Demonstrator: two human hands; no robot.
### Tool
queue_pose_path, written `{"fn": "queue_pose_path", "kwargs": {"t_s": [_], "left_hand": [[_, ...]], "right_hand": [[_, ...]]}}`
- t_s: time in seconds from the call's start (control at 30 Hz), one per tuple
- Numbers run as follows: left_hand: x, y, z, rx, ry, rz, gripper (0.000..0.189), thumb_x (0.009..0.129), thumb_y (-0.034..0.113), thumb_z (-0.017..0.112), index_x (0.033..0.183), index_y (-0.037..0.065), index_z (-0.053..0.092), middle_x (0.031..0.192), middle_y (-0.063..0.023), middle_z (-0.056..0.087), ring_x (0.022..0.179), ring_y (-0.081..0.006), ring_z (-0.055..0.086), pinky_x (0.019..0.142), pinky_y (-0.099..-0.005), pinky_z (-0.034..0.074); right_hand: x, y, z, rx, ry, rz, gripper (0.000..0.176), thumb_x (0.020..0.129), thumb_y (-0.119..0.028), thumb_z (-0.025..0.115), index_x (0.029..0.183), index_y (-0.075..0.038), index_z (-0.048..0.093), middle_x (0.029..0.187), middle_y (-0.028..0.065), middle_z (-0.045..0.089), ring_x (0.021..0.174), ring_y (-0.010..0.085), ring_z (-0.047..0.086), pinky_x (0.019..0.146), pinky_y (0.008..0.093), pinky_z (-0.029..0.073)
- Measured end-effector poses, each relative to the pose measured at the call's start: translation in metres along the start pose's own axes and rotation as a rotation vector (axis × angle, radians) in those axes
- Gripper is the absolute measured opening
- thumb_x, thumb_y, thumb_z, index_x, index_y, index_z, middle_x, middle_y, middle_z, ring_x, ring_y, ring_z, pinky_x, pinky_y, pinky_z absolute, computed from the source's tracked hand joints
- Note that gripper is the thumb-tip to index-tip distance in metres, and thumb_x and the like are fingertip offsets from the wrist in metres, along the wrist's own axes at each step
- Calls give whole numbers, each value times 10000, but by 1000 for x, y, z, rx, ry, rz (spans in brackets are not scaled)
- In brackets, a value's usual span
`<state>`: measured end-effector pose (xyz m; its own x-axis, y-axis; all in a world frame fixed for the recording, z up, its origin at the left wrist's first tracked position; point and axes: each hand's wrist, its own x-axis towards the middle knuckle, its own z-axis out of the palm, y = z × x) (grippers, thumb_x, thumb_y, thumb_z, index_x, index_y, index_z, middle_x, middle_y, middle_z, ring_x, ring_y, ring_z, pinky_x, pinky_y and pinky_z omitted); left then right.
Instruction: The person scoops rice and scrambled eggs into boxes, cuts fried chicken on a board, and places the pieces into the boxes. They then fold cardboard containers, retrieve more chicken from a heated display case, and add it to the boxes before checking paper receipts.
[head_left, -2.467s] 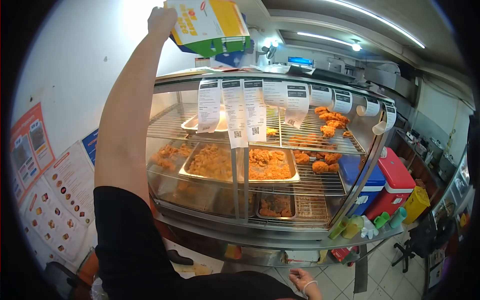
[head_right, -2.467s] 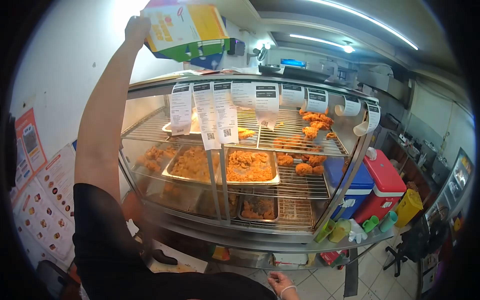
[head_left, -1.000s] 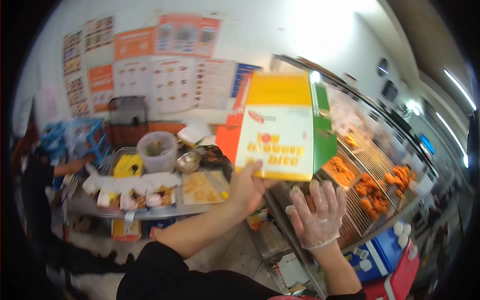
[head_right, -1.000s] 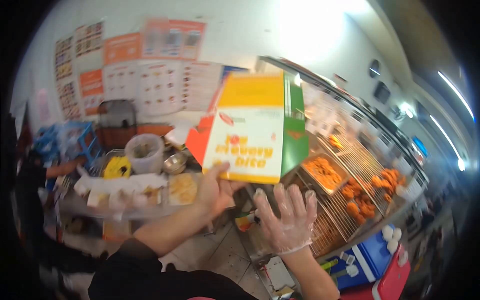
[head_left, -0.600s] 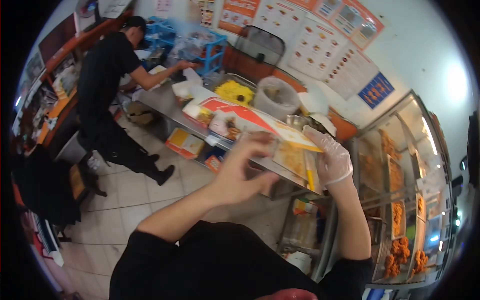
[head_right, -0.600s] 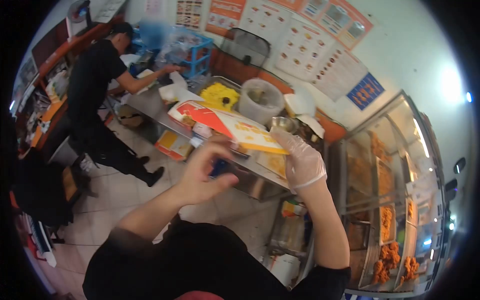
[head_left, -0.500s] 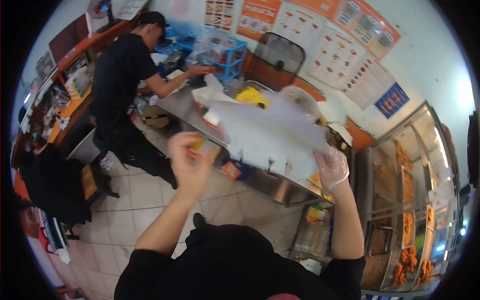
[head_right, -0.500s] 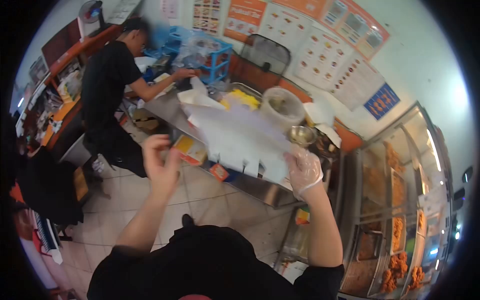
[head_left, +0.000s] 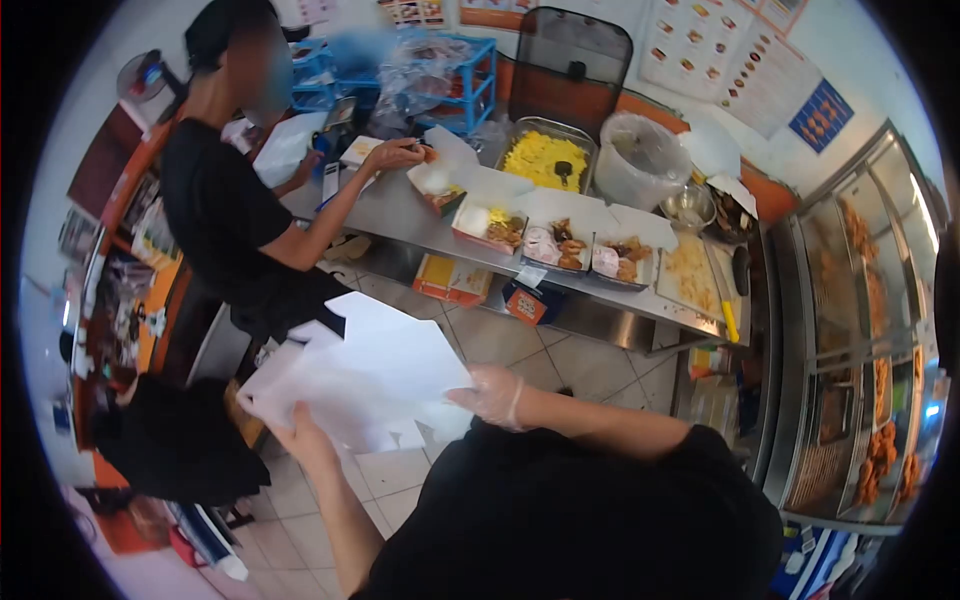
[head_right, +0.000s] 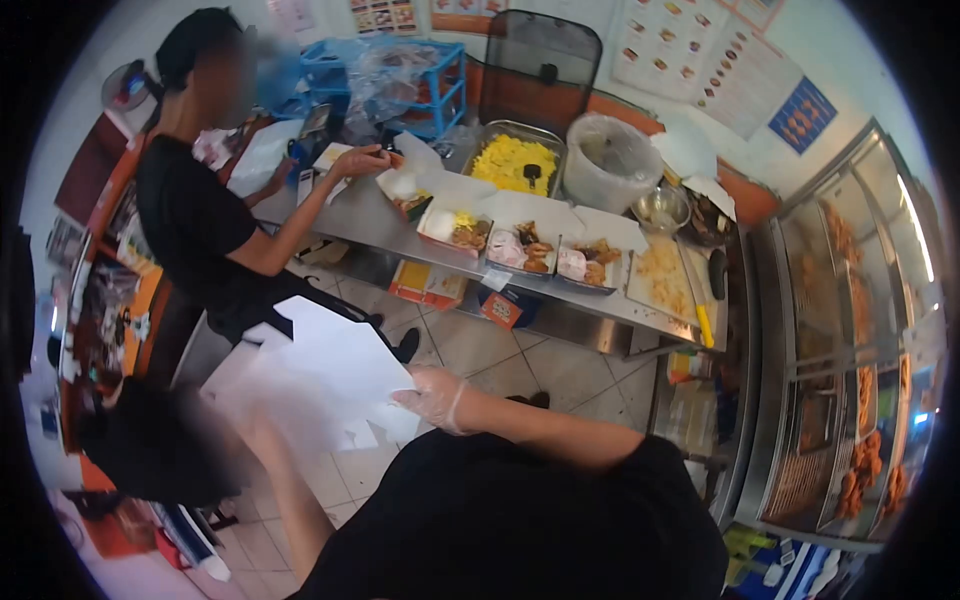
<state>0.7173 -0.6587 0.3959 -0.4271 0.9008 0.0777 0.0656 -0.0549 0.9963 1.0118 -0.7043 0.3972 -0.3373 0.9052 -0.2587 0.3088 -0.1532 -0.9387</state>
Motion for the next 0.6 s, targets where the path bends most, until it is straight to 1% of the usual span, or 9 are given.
{"fn": "queue_pose_path", "kwargs": {"t_s": [0.03,0.1,0.2,0.27,0.33,0.37,0.43,0.53,0.6], "left_hand": [[5,-1,-4,95,41,113,577,941,1,515,1483,-39,321,1450,-200,462,1298,-275,490,1083,-365,377],[15,-3,-6,212,71,229,565,938,-4,488,1478,-39,324,1445,-211,464,1294,-277,493,1080,-364,374],[-10,9,19,508,-235,332,490,938,7,454,1422,-46,398,1386,-224,501,1234,-275,524,1045,-357,393],[-27,22,54,588,-373,338,455,941,16,454,1390,-50,440,1334,-222,543,1188,-278,553,1026,-352,406],[-43,75,113,641,-718,93,370,974,62,499,1329,-38,529,1226,-164,628,1091,-251,604,978,-333,437],[-41,73,125,653,-722,90,370,974,62,499,1329,-38,529,1226,-164,628,1091,-251,604,978,-333,437],[-33,65,158,261,-596,-265,347,1001,119,548,1312,-34,566,1189,-105,665,1060,-202,623,958,-308,449],[-23,66,206,-39,-542,-330,394,1011,157,572,1347,-47,541,1242,-81,643,1088,-156,603,963,-299,445],[-8,54,225,67,-545,-337,402,1021,153,547,1360,-61,527,1261,-94,630,1114,-157,589,984,-296,436]], "right_hand": [[10,3,0,15,17,6,404,939,-221,644,1286,-22,590,1195,190,641,1074,332,610,956,412,468],[29,15,2,-306,705,-391,473,877,-234,702,1300,-61,579,1316,173,594,1161,306,583,993,458,454],[31,-25,-48,-537,672,-611,632,795,-180,721,1394,-123,530,1354,108,548,1267,318,497,1103,522,338],[36,-44,-60,-670,577,-677,618,781,-173,722,1374,-144,552,1320,92,569,1238,303,518,1091,533,347],[49,-37,-73,-803,492,-744,605,768,-167,722,1354,-165,574,1285,77,589,1208,287,538,1079,545,356],[61,-21,-82,-788,540,-790,563,774,-167,722,1321,-162,589,1289,70,591,1227,266,545,1065,510,382],[76,8,-99,-686,661,-928,459,831,-148,686,1285,-152,616,1289,73,614,1221,241,568,1026,463,430],[75,27,-112,-373,519,-831,380,926,-197,597,1301,-136,615,1286,76,627,1273,254,532,1057,461,415],[65,29,-169,-329,501,-852,392,938,-207,591,1313,-92,600,1248,122,650,1175,317,585,992,449,459]]}}
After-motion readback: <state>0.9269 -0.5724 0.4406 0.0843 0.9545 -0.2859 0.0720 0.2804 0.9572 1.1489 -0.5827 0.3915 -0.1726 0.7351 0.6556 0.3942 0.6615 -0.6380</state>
